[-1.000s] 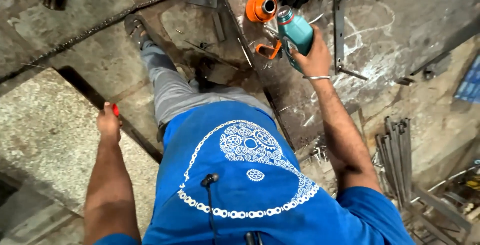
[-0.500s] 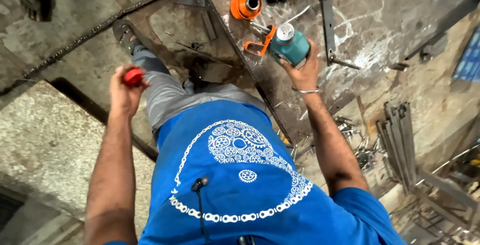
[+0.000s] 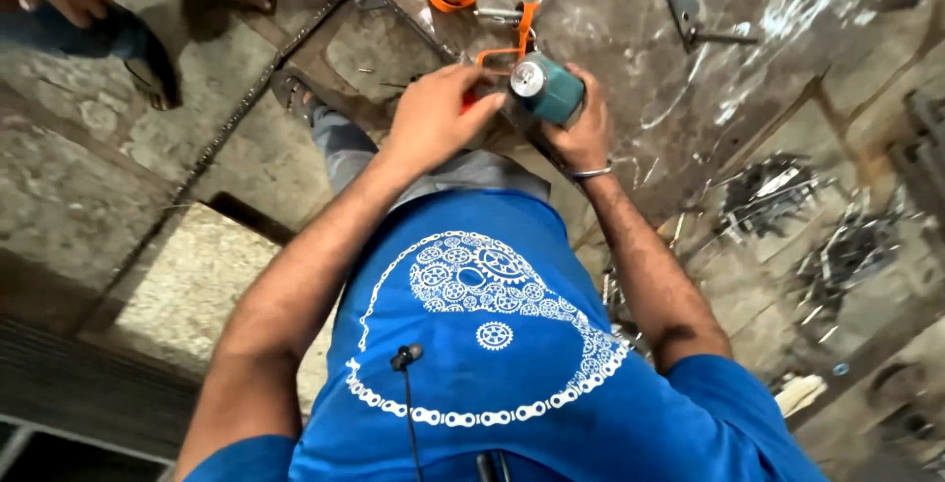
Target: The recorder applies oil or lubricant to various metal frames and components using a bottle and an oiler.
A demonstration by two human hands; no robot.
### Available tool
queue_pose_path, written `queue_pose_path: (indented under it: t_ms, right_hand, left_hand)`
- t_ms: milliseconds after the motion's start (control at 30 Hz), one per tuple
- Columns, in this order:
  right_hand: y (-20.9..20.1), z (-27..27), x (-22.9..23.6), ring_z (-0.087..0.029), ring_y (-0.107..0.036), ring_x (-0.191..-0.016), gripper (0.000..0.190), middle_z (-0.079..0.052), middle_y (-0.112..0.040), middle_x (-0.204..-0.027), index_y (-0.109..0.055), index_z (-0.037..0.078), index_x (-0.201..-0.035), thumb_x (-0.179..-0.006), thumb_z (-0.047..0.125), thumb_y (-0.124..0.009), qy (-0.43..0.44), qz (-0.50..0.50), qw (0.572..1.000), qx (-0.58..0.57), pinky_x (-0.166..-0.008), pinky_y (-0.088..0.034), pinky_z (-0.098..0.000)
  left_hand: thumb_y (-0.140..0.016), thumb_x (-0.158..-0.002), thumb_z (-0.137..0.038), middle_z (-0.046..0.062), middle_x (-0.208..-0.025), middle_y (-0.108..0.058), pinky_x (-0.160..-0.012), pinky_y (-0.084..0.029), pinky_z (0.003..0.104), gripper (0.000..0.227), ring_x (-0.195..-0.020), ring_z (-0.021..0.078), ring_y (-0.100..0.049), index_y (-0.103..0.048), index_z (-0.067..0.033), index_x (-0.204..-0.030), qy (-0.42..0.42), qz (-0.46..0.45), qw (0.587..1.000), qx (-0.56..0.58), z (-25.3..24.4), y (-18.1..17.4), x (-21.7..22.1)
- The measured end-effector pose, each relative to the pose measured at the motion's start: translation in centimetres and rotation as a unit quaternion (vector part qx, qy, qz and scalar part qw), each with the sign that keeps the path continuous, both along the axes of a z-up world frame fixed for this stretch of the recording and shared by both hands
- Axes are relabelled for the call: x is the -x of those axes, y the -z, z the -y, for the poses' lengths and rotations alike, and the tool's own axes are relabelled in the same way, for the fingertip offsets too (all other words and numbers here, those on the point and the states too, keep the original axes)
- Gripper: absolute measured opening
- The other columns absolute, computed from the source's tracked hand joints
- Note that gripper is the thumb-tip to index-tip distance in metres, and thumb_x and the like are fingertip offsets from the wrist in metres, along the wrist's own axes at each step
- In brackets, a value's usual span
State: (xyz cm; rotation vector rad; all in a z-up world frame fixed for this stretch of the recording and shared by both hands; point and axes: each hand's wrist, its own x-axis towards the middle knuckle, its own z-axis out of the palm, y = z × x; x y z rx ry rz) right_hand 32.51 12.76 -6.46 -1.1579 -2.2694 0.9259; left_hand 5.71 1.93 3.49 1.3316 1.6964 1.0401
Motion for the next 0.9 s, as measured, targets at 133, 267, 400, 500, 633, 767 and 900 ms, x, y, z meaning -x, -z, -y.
queue_pose_path:
  t_ms: [133,267,400,500,633,767,900]
  right_hand:
    - [-0.1,0.7,0.5,-0.039,-0.063,-0.129,0.079,-0.018,-0.063,-0.137,-0.049,0.007,-0.14,-0.072,0.013,-0.089,0.025,-0.032,0.999,-0.002,-0.109,-0.05,-0.0462]
    - [-1.0,0.9,1.0,-0.039,-0.064,-0.124,0.08,-0.018,-0.064,-0.134,-0.049,0.007,-0.14,-0.073,0.016,-0.092,0.032,-0.042,0.999,0.005,-0.106,-0.051,-0.0457]
    - [-0.7,1.2,0.9,-0.039,-0.064,-0.125,0.076,-0.017,-0.064,-0.136,-0.049,0.007,-0.141,-0.077,0.012,-0.091,0.011,-0.038,0.999,-0.037,-0.107,-0.053,-0.0452]
    - [-1.3,1.3,1.2,-0.039,-0.064,-0.124,0.076,-0.017,-0.063,-0.136,-0.049,0.007,-0.141,-0.078,0.012,-0.09,-0.012,-0.03,0.998,-0.063,-0.107,-0.053,-0.0452]
    - [-1.6,1.5,1.7,-0.04,-0.064,-0.122,0.074,-0.018,-0.063,-0.135,-0.049,0.006,-0.141,-0.081,0.015,-0.092,-0.035,-0.012,0.994,-0.104,-0.104,-0.054,-0.0455]
    - [-1.5,1.5,2.0,-0.039,-0.065,-0.12,0.076,-0.017,-0.064,-0.135,-0.05,0.006,-0.14,-0.079,0.017,-0.093,-0.052,0.011,0.988,-0.143,-0.101,-0.052,-0.0465]
    - [-1.5,1.5,2.3,-0.04,-0.064,-0.121,0.077,-0.017,-0.063,-0.135,-0.049,0.006,-0.14,-0.078,0.017,-0.093,-0.056,0.012,0.987,-0.152,-0.102,-0.052,-0.0479]
  left_hand:
    - [-0.072,-0.091,-0.038,0.011,-0.095,-0.072,-0.07,-0.054,0.047,0.033,-0.084,0.0343,-0.07,-0.075,-0.0085,-0.105,-0.007,-0.1,0.995,0.013,-2.3,-0.8,-1.7]
    - [-0.072,-0.09,-0.038,0.009,-0.091,-0.073,-0.07,-0.054,0.048,0.028,-0.083,0.0332,-0.071,-0.076,-0.0114,-0.097,-0.002,-0.105,0.991,0.084,-3.2,-1.2,-2.0]
    - [-0.073,-0.09,-0.037,0.01,-0.092,-0.073,-0.07,-0.055,0.048,0.028,-0.084,0.0341,-0.071,-0.075,-0.0098,-0.092,0.0,-0.145,0.987,0.068,-3.5,-0.7,-2.1]
    - [-0.073,-0.089,-0.037,0.011,-0.092,-0.073,-0.07,-0.055,0.049,0.029,-0.084,0.0353,-0.071,-0.074,-0.0081,-0.094,0.005,-0.178,0.982,0.061,-3.3,-0.8,-1.8]
    - [-0.072,-0.089,-0.038,0.014,-0.093,-0.072,-0.07,-0.055,0.051,0.032,-0.084,0.0369,-0.07,-0.072,-0.0071,-0.096,0.044,-0.219,0.968,0.11,-3.2,-1.5,-0.9]
    - [-0.072,-0.091,-0.039,0.015,-0.094,-0.072,-0.07,-0.055,0.051,0.033,-0.085,0.0375,-0.07,-0.072,-0.0061,-0.094,0.046,-0.24,0.963,0.114,-2.9,-0.7,-0.8]
    - [-0.072,-0.089,-0.04,0.015,-0.093,-0.072,-0.069,-0.054,0.052,0.035,-0.084,0.0376,-0.07,-0.071,-0.0051,-0.093,0.025,-0.232,0.966,0.108,-2.9,-0.8,-0.8]
